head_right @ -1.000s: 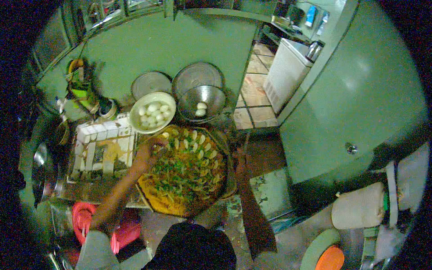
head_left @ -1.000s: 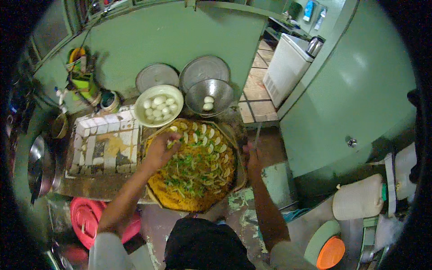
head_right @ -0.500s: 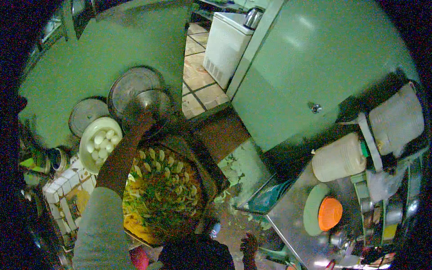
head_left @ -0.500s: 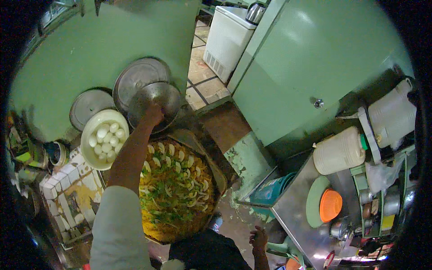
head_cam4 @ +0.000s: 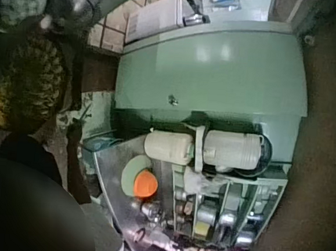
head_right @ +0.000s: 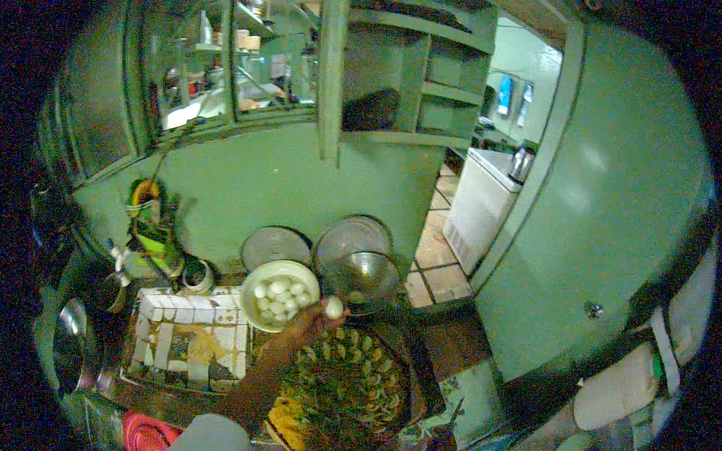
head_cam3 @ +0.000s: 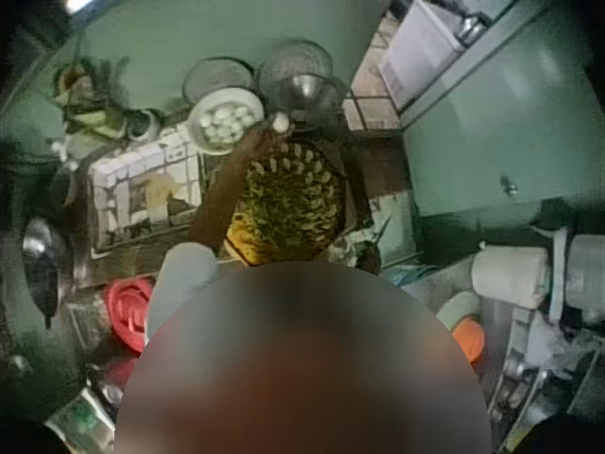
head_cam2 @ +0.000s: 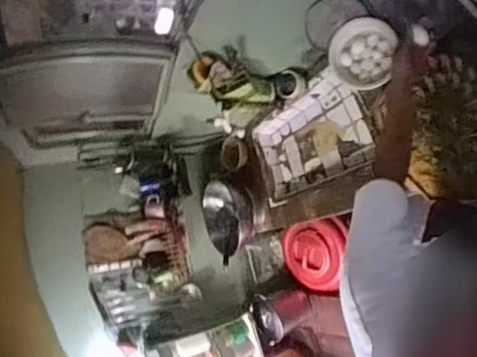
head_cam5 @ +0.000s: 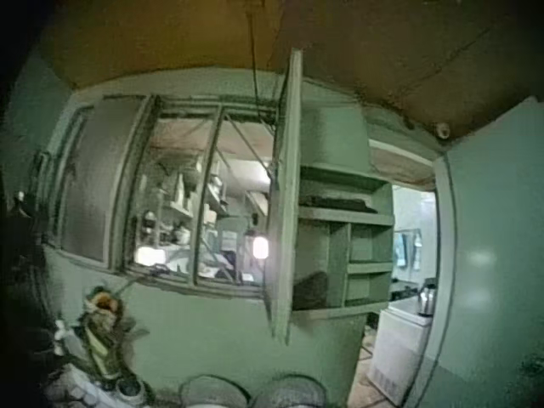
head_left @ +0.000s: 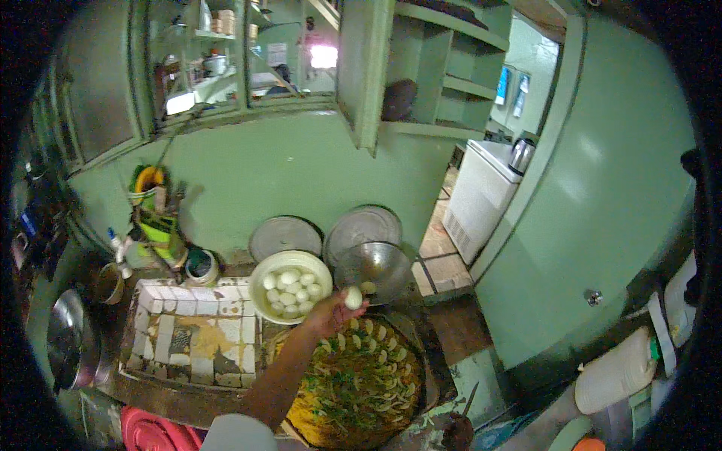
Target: The person blanches chopped green vegetables in boiling water, then adds them to a large tray of yellow rice. They arrange halved hard-boiled eggs in a circular pattern on top of the rice and vegetables, completing the dish assembly.
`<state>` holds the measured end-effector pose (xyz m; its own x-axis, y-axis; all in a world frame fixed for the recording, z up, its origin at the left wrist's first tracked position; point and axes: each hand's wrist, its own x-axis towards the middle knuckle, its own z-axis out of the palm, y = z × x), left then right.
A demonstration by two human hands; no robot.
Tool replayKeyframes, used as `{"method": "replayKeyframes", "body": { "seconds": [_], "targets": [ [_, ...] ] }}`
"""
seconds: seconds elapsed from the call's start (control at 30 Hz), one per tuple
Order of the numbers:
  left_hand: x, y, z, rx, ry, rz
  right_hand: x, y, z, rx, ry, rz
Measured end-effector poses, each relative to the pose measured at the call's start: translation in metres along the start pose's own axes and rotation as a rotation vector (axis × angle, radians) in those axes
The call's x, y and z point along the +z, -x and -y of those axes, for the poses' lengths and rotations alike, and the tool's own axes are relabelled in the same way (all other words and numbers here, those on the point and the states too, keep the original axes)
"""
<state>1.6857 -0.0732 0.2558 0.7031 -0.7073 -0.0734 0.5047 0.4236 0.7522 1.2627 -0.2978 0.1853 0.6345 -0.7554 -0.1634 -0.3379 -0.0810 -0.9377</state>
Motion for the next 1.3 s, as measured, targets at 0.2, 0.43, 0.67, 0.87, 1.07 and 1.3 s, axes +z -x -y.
{"method": "replayKeyframes", "body": {
  "seconds": [0.2, 0.43, 0.67, 0.87, 1.07, 1.3],
  "targets": [
    [0.064, 0.197, 0.067, -0.034, -0.077, -0.456, 0.023, 0.004, 0.059, 0.213, -0.242, 0.323],
    [0.111, 0.287, 0.175, 0.051, -0.002, -0.564, 0.042, 0.045, 0.027, -0.377, 0.055, 0.644],
    [0.169, 0.312, 0.199, 0.308, -0.118, -0.536, 0.001, 0.126, 0.037, -0.381, 0.05, 0.908],
    [0.193, 0.312, 0.184, 0.287, -0.22, -0.538, -0.011, 0.146, 0.077, -0.372, 0.317, 0.839],
    [0.17, 0.319, 0.184, 0.277, -0.171, -0.517, 0.007, 0.152, 0.075, -0.46, 0.375, 0.773],
    [0.136, 0.33, 0.159, 0.241, -0.107, -0.537, 0.065, 0.163, 0.085, -0.389, 0.462, 0.834]
  ]
}}
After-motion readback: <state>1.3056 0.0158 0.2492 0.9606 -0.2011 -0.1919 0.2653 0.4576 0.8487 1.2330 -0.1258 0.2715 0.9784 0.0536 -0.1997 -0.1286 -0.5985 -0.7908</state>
